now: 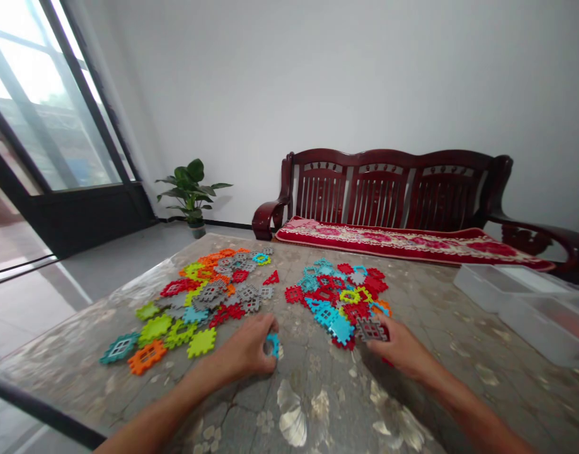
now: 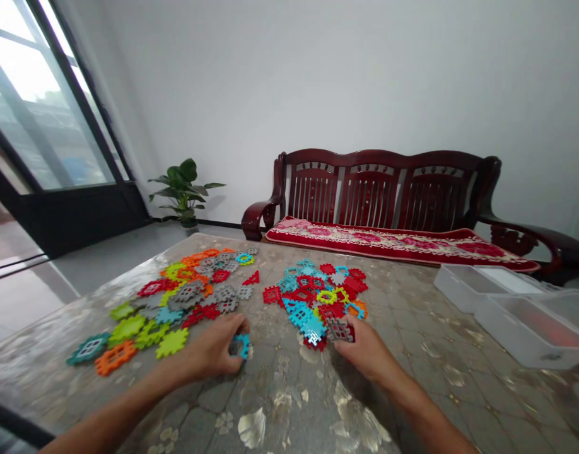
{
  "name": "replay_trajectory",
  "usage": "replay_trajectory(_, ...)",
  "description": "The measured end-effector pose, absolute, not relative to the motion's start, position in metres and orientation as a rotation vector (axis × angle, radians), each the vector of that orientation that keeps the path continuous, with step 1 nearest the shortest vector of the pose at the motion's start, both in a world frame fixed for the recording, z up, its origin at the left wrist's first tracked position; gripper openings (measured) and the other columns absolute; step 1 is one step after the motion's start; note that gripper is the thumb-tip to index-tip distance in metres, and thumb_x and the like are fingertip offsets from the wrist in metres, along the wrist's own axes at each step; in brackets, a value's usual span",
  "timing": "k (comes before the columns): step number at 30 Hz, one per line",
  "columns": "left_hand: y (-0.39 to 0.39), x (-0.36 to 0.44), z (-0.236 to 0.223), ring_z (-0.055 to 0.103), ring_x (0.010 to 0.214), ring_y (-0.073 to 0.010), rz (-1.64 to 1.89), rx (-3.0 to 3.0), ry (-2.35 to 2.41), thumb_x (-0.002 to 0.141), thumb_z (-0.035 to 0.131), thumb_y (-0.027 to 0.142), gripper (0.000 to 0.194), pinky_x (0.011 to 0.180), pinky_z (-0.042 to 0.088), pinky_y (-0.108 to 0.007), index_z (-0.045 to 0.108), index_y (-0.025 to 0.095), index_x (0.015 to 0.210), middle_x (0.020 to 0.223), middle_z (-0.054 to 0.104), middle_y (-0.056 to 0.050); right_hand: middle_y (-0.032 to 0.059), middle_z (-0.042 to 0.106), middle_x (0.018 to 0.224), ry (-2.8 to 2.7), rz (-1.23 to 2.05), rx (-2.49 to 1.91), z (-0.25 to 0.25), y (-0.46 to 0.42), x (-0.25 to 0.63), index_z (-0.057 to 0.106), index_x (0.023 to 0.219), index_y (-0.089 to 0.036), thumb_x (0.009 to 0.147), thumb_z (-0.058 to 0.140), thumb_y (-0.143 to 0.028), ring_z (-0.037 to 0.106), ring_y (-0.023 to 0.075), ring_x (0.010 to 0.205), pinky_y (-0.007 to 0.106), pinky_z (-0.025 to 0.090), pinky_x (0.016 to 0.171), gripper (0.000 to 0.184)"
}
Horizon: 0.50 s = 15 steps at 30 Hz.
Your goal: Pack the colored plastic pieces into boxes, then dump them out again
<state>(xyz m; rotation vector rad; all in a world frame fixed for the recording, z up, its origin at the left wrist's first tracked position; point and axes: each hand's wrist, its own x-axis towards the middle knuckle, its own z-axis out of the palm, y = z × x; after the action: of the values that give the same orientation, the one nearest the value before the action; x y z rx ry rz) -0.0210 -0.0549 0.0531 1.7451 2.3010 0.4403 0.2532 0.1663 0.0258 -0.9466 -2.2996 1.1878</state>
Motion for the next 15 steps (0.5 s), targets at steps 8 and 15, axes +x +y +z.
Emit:
replay_trajectory(8,0.033,-0.025,0.080,0.059,0.127,-0.0279,1.055,1.708,2.391,0.085,0.071,0.036,0.056,0.110,0.047,-0.042,0.055,0.018,0.135,0.136,0.064,-0.012,0.0139,0.072,0.126,-1.943,1.107,-0.968,0.042,0.219,0.220,0.065,0.123,-0.020,0.069,0.070,-0.046,0.067,0.0331,0.116,0.050,0.052,0.102,0.060)
replay_trajectory(15,-0.079,-0.124,0.056,0.028,0.153,-0.0411,0.799,0.943,3.154,0.100,0.043,0.049,0.055,0.121,0.023,-0.066,0.050,0.025,0.149,0.158,0.048,-0.014,0.0157,0.064,0.135,-1.967,0.727,-1.021,-0.021,0.232,0.262,0.063,0.128,-0.021,0.084,0.057,-0.054,0.057,0.0331,0.130,0.053,0.047,0.109,0.056)
